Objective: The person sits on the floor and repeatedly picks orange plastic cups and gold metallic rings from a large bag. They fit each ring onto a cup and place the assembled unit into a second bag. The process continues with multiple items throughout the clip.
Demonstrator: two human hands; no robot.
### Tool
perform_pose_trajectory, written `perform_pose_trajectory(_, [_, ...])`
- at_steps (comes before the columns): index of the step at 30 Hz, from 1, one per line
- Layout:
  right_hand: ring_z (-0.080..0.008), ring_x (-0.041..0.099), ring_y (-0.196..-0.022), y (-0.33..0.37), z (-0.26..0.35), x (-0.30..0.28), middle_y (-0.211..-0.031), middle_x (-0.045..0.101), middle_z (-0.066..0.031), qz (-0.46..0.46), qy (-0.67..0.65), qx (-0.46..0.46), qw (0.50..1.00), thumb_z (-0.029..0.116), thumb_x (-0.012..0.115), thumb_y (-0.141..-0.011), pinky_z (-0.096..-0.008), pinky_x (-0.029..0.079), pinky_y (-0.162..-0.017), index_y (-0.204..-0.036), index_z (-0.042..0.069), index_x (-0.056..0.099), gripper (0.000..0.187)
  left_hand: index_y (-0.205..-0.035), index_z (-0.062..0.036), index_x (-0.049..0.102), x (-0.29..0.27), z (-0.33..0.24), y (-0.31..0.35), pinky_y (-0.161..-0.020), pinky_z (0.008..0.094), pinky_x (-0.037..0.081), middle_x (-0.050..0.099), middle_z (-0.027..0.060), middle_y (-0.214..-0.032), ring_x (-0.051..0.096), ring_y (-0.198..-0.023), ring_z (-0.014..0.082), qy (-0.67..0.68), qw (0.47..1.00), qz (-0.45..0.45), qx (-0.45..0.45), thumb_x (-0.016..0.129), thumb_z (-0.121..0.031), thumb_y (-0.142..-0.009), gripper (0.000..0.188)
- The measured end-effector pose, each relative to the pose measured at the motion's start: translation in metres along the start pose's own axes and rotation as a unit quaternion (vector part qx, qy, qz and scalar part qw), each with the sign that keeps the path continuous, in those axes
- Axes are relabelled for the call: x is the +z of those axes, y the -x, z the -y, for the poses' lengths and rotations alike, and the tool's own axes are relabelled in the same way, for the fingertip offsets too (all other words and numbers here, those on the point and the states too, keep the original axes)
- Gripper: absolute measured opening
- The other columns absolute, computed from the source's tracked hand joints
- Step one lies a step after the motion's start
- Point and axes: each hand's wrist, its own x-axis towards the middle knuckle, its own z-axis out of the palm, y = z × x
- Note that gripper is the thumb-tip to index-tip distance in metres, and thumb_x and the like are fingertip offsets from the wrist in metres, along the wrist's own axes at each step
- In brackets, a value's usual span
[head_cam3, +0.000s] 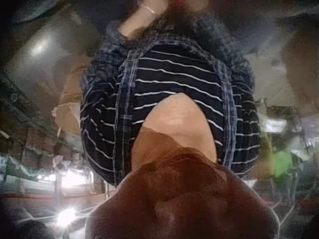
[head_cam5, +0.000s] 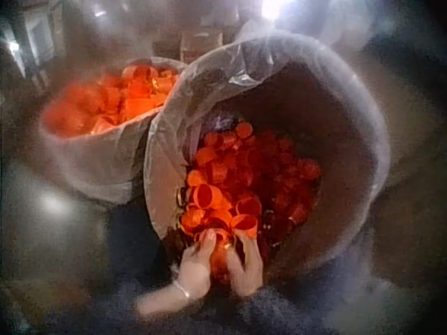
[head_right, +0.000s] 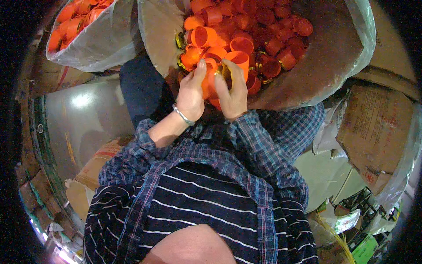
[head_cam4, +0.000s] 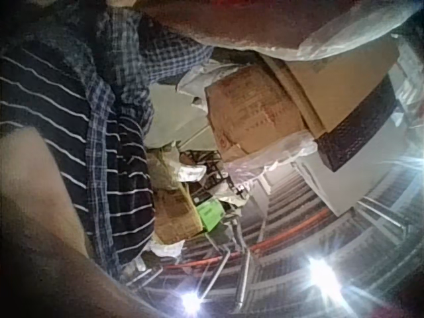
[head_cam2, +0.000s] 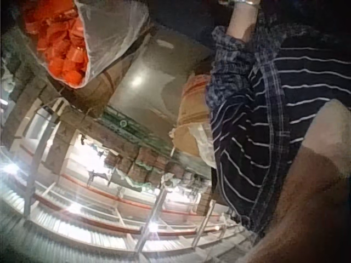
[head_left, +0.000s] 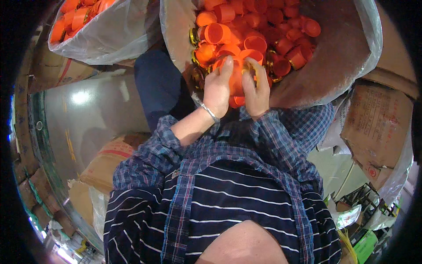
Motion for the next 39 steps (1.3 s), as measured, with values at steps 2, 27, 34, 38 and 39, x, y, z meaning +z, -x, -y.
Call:
perform_pose_trajectory(2, [-0.0305, 0.061, -0.111, -0.001, 0.005, 0.010, -0.121, 0.061, -0.0191, -0.051, -0.174, 0.182, 0.966, 0.037, 0.057, -0.097, -0.0392, 0.048, -0.096, -0.129, -0.002, 0.055, 0.050, -0.115, 0.0009, 0.064, 0.007, 0.006, 0.012, -0.088, 0.0301, 0.049, 0.068, 0.0057, -0.109, 0.063, -0.097, 0.0162, -0.223, 0.963, -0.004, 0.149, 0.057, -0.034, -0.102, 0.038])
perform_pose_trajectory(27, [-0.0291, 0.056, -0.115, 0.000, 0.003, -0.001, -0.126, 0.057, -0.0144, -0.018, -0.199, 0.124, 0.972, 0.029, 0.060, -0.095, -0.0378, 0.044, -0.100, -0.132, 0.000, 0.052, 0.048, -0.114, 0.0008, 0.064, 0.005, -0.004, 0.002, -0.089, 0.0322, 0.050, 0.070, 0.0077, -0.108, 0.065, -0.096, 0.0196, -0.012, 1.000, 0.021, 0.015, 0.051, -0.038, -0.104, 0.042])
perform_pose_trajectory(34, [-0.0338, 0.060, -0.102, 0.009, 0.010, 0.006, -0.114, 0.060, -0.0187, -0.057, 0.132, -0.121, 0.982, 0.019, 0.074, -0.079, -0.0390, 0.050, -0.090, -0.122, 0.000, 0.060, 0.049, -0.120, -0.0029, 0.061, 0.000, 0.003, -0.001, -0.093, 0.0331, 0.049, 0.067, 0.0075, -0.112, 0.062, -0.104, 0.0192, 0.189, 0.975, 0.014, -0.119, 0.054, -0.038, -0.103, 0.040])
perform_pose_trajectory(38, [-0.0394, 0.058, -0.105, 0.022, 0.012, -0.015, -0.120, 0.055, -0.0193, 0.139, 0.151, -0.258, 0.944, 0.025, 0.081, -0.068, -0.0446, 0.051, -0.089, -0.121, 0.003, 0.060, 0.061, -0.129, -0.0080, 0.055, -0.042, -0.007, 0.004, -0.102, 0.0370, 0.048, 0.061, 0.0066, -0.125, 0.059, -0.113, 0.0215, 0.190, 0.934, 0.075, -0.292, 0.044, -0.037, -0.107, 0.038])
perform_pose_trajectory(39, [-0.0398, 0.057, -0.107, 0.024, 0.013, -0.015, -0.122, 0.055, -0.0200, 0.160, 0.122, -0.272, 0.941, 0.025, 0.081, -0.068, -0.0448, 0.049, -0.092, -0.124, 0.003, 0.059, 0.064, -0.132, -0.0084, 0.053, -0.051, -0.009, 0.009, -0.104, 0.0376, 0.047, 0.060, 0.0065, -0.127, 0.059, -0.115, 0.0218, 0.155, 0.929, 0.062, -0.330, 0.041, -0.037, -0.107, 0.040])
